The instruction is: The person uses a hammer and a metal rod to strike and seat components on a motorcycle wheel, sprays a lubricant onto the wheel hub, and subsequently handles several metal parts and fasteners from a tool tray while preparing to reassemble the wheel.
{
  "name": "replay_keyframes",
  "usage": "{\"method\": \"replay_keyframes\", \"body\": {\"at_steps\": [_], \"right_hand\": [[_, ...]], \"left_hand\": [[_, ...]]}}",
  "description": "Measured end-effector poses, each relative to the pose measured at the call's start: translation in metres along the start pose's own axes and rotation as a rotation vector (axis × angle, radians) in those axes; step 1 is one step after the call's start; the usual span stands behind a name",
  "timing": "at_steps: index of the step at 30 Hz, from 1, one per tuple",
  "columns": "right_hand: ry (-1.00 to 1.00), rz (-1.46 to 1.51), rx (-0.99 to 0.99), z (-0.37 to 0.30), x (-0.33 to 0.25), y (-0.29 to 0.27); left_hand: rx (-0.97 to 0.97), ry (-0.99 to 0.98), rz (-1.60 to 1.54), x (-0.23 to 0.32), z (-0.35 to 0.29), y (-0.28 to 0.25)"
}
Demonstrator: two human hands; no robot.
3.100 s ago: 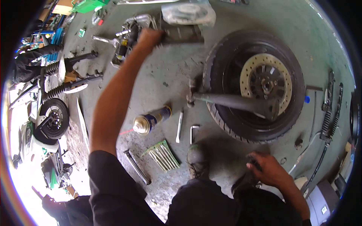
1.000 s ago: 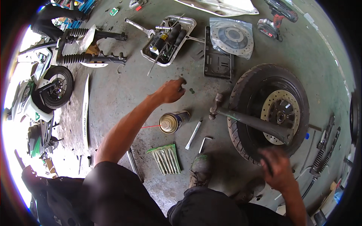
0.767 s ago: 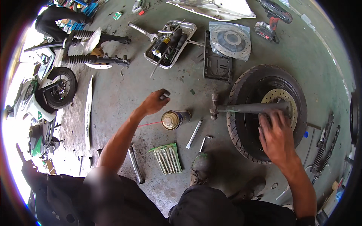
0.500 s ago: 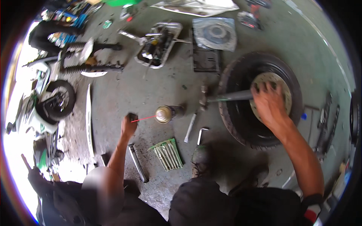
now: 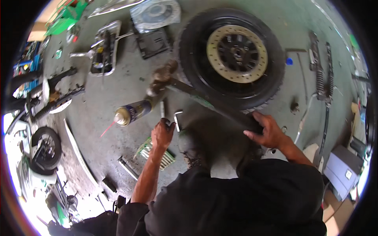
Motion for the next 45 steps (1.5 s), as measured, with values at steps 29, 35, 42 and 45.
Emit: {"method": "replay_keyframes", "body": {"at_steps": [29,35,42,45], "right_hand": [[0.47,0.559,0.551,-0.086,0.09,-0.005],[0.488,0.553,0.529,-0.095,0.086,-0.014],[0.517,0.556,0.565,-0.105,0.089,-0.017],[0.508,0.633,0.578,-0.101,0.088,-0.019]], "left_hand": [[0.054,0.784,-0.119,0.254,0.04,0.034],[0.073,0.78,-0.192,0.25,0.035,0.035],[-0.19,0.738,0.06,0.2,-0.026,0.029],[-0.235,0.733,-0.089,0.185,-0.047,0.016]]}}
Point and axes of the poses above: each hand's wrist, its own z-axis towards the middle knuckle, its own y-axis out of the palm, x = y × z, the point moved 7 cm from there along z, towards the middle knuckle, and after that the axes turned 5 degrees about x, right-handed, at the moved point
